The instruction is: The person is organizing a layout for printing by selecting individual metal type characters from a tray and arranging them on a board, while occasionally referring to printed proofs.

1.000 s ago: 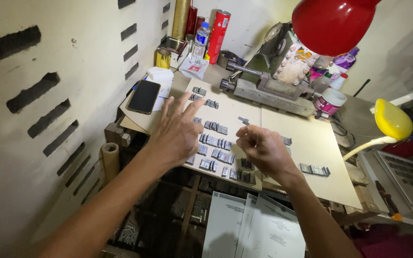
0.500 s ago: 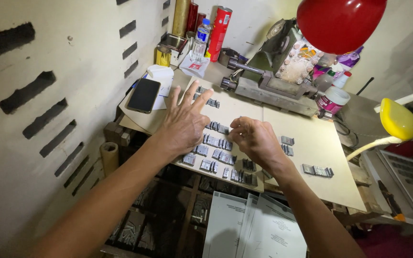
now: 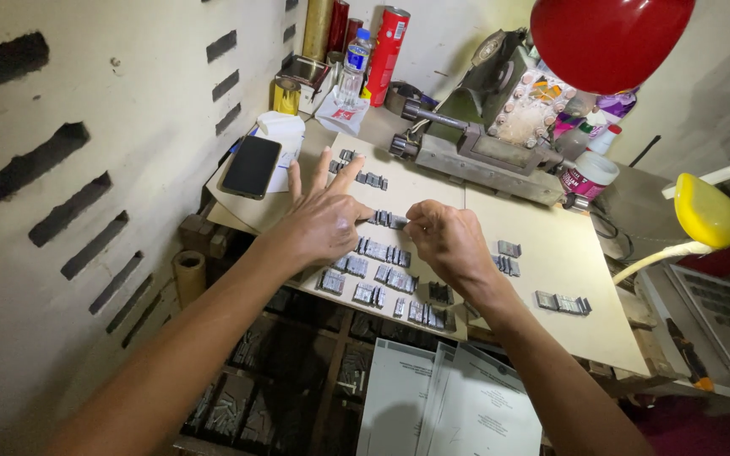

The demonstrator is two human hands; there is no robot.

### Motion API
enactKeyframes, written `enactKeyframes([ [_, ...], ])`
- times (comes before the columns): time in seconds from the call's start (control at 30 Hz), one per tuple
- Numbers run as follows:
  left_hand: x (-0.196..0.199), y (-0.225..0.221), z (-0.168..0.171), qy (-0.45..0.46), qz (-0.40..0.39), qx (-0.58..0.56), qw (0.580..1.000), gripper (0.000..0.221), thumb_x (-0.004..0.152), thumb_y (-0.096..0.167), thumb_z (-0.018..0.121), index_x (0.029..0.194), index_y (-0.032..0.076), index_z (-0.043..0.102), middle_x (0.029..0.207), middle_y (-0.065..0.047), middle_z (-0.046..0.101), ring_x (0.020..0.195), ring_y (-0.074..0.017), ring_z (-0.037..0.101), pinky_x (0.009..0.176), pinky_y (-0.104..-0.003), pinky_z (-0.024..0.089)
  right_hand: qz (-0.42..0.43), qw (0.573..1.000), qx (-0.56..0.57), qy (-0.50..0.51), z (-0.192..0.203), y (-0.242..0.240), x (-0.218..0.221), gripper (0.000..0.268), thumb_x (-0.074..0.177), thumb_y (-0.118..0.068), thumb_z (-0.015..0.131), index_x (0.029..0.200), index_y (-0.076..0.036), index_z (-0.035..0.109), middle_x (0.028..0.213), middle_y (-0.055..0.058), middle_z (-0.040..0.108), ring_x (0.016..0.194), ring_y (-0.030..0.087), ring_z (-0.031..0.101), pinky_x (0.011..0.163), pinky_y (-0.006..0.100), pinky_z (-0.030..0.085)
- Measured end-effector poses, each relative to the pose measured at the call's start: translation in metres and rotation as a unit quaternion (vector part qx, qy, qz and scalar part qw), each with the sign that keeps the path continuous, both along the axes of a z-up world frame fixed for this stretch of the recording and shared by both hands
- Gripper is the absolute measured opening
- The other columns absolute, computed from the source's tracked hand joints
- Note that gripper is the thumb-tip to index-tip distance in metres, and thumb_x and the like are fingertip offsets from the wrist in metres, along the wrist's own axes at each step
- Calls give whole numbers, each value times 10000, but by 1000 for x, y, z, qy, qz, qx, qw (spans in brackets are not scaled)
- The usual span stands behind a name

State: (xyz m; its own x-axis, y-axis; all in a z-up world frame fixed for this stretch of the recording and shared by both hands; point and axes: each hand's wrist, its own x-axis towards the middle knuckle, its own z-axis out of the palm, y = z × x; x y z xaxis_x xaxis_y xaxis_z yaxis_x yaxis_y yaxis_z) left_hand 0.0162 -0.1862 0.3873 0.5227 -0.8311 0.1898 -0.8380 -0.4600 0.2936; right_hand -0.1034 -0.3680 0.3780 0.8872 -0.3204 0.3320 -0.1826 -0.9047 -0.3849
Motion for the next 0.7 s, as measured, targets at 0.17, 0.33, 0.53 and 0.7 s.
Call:
enactKeyframes([
  [0.17, 10, -19, 4, 11, -2, -18, 1000, 482, 847, -3, 538, 1174, 250, 788, 1720, -155, 170, 1565, -507, 41, 1155, -792, -8, -15, 1000, -19, 9, -6, -21, 17, 197, 906, -63, 724, 1102, -57, 745, 931, 120, 800, 896, 294, 778, 728, 420, 628],
  [0.33, 32, -30, -9, 25, -10, -29, 999, 528, 836, 10, 516, 1174, 308, 792, 1708, -130, 193, 1551, -535, 50, 1126, -832, 9, -10, 1000, -10, 5, -6, -25, 18, 211, 898, -57, 713, 1106, -61, 747, 936, 116, 800, 900, 317, 774, 727, 431, 620],
  [0.53, 37, 23, 11, 11, -12, -120, 993, 643, 816, -80, 370, 1201, 240, 773, 1610, -237, 368, 1511, -541, 239, 1201, -736, 177, 11, 1000, -4, -12, 13, 14, 2, 225, 926, -61, 685, 1144, -67, 742, 903, 160, 792, 860, 334, 777, 706, 450, 619],
  [0.7, 39, 59, -3, -40, 35, -85, 995, 547, 795, -42, 446, 1176, 147, 789, 1603, -236, 393, 1499, -562, 251, 1152, -748, 247, 87, 995, 12, 49, 20, 42, 14, 277, 960, -126, 600, 1219, -103, 695, 1041, 166, 793, 997, 402, 747, 853, 546, 593],
])
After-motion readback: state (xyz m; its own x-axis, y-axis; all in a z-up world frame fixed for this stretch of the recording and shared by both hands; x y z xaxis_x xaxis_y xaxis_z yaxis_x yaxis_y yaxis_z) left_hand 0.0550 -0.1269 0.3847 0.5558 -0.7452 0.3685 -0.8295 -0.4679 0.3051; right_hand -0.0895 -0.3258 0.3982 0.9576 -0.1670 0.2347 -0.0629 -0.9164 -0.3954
